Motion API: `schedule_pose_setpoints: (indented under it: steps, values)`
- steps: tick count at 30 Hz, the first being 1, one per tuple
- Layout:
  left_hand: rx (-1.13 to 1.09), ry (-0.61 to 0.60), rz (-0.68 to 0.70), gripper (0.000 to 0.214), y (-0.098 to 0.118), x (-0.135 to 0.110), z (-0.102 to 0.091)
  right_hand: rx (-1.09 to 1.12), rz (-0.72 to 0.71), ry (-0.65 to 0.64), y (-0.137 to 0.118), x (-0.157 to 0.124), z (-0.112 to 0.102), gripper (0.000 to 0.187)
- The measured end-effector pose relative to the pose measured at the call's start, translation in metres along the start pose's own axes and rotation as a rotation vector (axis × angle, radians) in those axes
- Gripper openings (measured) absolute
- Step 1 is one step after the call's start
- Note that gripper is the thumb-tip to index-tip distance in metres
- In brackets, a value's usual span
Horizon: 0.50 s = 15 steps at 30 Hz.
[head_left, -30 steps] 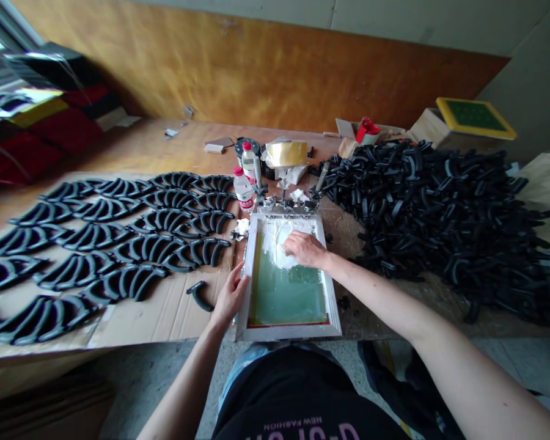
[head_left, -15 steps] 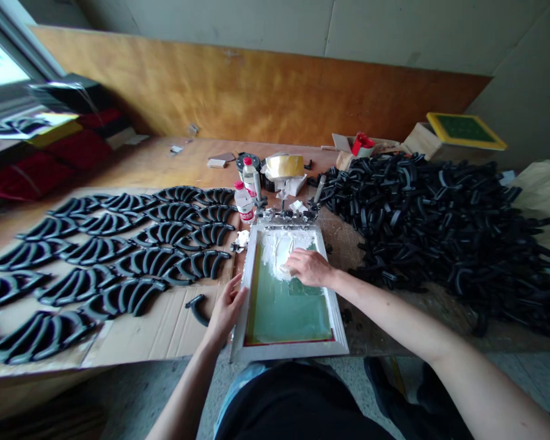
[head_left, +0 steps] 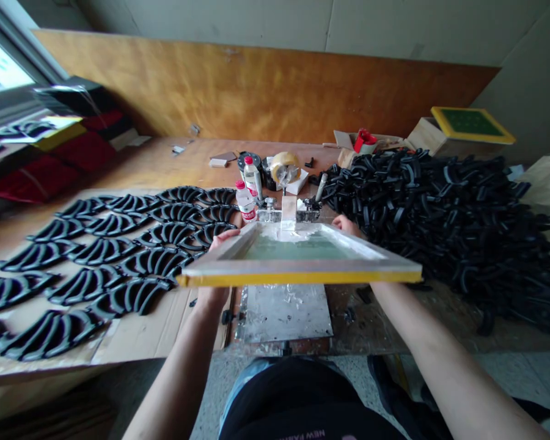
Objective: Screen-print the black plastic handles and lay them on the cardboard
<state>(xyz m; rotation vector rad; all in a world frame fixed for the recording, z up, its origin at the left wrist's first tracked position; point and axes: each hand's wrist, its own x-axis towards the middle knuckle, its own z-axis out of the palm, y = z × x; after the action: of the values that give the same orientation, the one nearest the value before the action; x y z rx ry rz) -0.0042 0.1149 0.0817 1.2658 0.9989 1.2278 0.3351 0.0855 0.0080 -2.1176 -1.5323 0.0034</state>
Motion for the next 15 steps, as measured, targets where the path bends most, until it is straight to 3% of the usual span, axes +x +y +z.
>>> schedule_pose_setpoints:
  steps: [2, 5, 7, 11, 13, 15]
  values:
    - [-0.093, 0.021, 0.010, 0.054, 0.008, 0.013, 0.013, 0.053, -0.122, -0.081, 0.000, -0.026, 0.021, 0.022]
    - [-0.178, 0.094, -0.059, 0.051, 0.004, 0.013, 0.023, 0.098, -0.302, -0.198, -0.018, -0.054, 0.049, 0.033]
    - [-0.178, 0.086, -0.164, 0.052, -0.015, -0.006, 0.026, 0.106, -0.346, -0.248, -0.035, -0.067, 0.056, 0.029]
    - [-0.110, -0.193, -0.671, 0.058, -0.068, -0.064, 0.030, 0.137, -0.309, -0.159, -0.080, -0.099, 0.051, 0.011]
    - [-0.146, -0.204, -0.782, 0.051, -0.089, -0.085, 0.027, 0.158, -0.467, -0.167, -0.103, -0.119, 0.050, 0.016]
    - [-0.156, -0.121, -0.791, 0.041, -0.103, -0.093, 0.011, 0.189, -0.649, -0.233, -0.108, -0.132, 0.052, 0.021]
